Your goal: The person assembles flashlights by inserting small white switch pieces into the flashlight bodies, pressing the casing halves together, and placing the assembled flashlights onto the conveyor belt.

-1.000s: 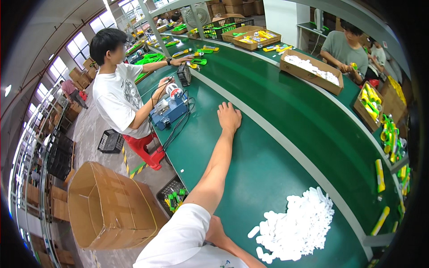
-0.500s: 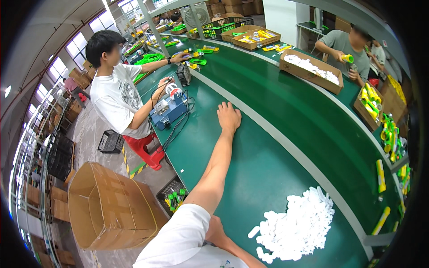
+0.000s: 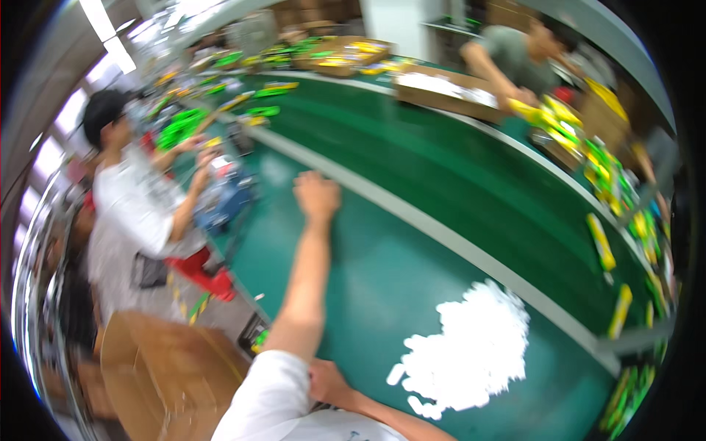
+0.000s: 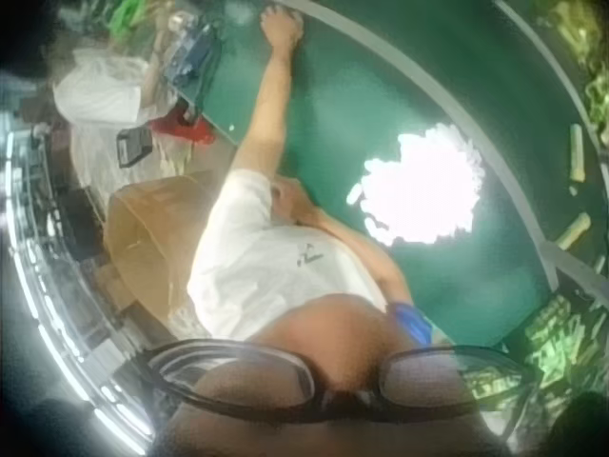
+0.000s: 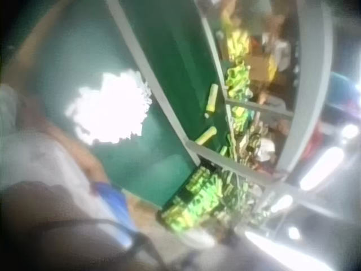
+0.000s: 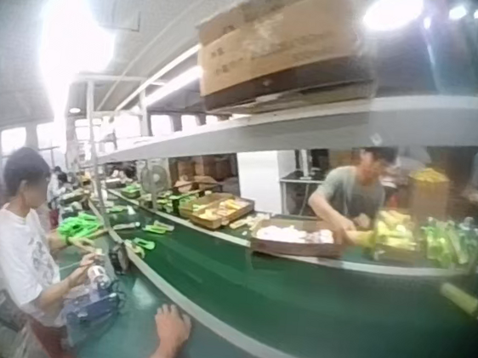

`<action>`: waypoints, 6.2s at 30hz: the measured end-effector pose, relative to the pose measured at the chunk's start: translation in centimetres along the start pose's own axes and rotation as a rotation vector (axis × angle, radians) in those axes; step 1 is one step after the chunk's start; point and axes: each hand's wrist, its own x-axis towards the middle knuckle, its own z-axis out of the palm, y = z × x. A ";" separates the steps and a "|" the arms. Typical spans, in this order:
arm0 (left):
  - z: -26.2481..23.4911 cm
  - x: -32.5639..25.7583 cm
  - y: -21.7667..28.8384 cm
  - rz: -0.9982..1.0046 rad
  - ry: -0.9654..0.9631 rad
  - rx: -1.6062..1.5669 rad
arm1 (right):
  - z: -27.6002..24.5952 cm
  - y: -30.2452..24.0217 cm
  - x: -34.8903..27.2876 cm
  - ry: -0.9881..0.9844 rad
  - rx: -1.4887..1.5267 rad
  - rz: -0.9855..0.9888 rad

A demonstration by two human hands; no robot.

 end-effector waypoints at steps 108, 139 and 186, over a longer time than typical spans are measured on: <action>-0.3 1.2 -2.3 -0.130 -0.210 0.015 | 0.5 -1.2 0.6 -0.136 0.148 0.075; 1.9 9.2 -7.3 -0.019 -0.261 0.103 | 0.0 -2.0 0.7 -0.036 0.045 -0.013; 0.5 5.9 -0.7 0.088 -0.158 -1.005 | -52.6 2.0 19.5 0.813 -1.488 0.444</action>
